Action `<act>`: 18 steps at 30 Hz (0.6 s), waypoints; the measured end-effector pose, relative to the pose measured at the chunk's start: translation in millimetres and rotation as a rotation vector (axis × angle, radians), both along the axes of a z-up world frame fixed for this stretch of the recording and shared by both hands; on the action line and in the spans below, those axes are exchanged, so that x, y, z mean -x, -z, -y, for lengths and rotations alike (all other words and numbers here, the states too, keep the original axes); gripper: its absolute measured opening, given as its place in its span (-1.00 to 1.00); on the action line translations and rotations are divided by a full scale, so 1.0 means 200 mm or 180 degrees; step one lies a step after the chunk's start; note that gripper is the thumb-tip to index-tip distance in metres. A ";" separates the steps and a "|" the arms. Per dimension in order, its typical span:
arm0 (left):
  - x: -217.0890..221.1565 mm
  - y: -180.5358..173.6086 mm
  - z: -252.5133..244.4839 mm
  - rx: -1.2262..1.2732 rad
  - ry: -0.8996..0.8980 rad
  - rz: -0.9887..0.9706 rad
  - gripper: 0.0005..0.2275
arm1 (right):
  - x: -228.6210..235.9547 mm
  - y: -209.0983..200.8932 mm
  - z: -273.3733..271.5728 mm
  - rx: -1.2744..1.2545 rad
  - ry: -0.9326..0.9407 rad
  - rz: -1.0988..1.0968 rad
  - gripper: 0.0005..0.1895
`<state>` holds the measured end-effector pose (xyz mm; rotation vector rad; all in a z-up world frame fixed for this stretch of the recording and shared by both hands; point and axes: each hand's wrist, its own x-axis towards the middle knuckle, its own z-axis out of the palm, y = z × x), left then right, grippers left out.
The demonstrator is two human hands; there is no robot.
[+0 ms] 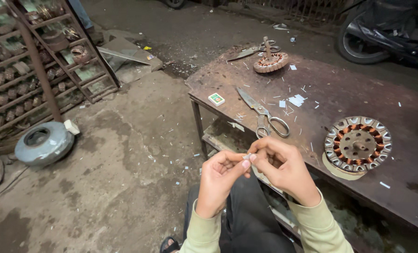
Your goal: The person cuts small white insulating strips with scissors and places them into slots on a circular copper-wound stator. They repeat this process for multiple slots on two stator units on a workbench.
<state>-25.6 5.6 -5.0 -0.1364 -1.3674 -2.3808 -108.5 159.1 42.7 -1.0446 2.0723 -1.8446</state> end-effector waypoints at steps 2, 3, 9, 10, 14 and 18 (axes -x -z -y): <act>-0.03 -0.01 0.00 0.0031 0.0078 0.0008 -0.89 | -0.01 0.00 0.00 -0.0010 -0.0046 0.0111 -0.93; -0.04 -0.01 0.00 0.0075 0.0116 0.0049 -0.89 | -0.02 0.01 -0.01 -0.0019 -0.0121 0.0188 -0.93; -0.04 0.01 -0.07 -0.0112 0.0003 0.0175 -0.88 | -0.08 0.05 0.01 0.0614 0.0149 0.0712 -0.96; -0.03 0.01 -0.10 -0.0318 -0.0060 0.0084 -0.88 | -0.10 0.04 0.02 0.0708 0.0291 0.0817 -0.95; -0.02 0.01 -0.15 -0.0304 -0.0637 0.0036 -0.90 | -0.18 -0.02 0.04 0.0601 0.0547 0.0171 -0.87; -0.05 -0.01 -0.09 0.0739 -0.0951 -0.0208 -0.92 | -0.21 -0.09 0.01 0.0008 0.0899 -0.2078 -0.79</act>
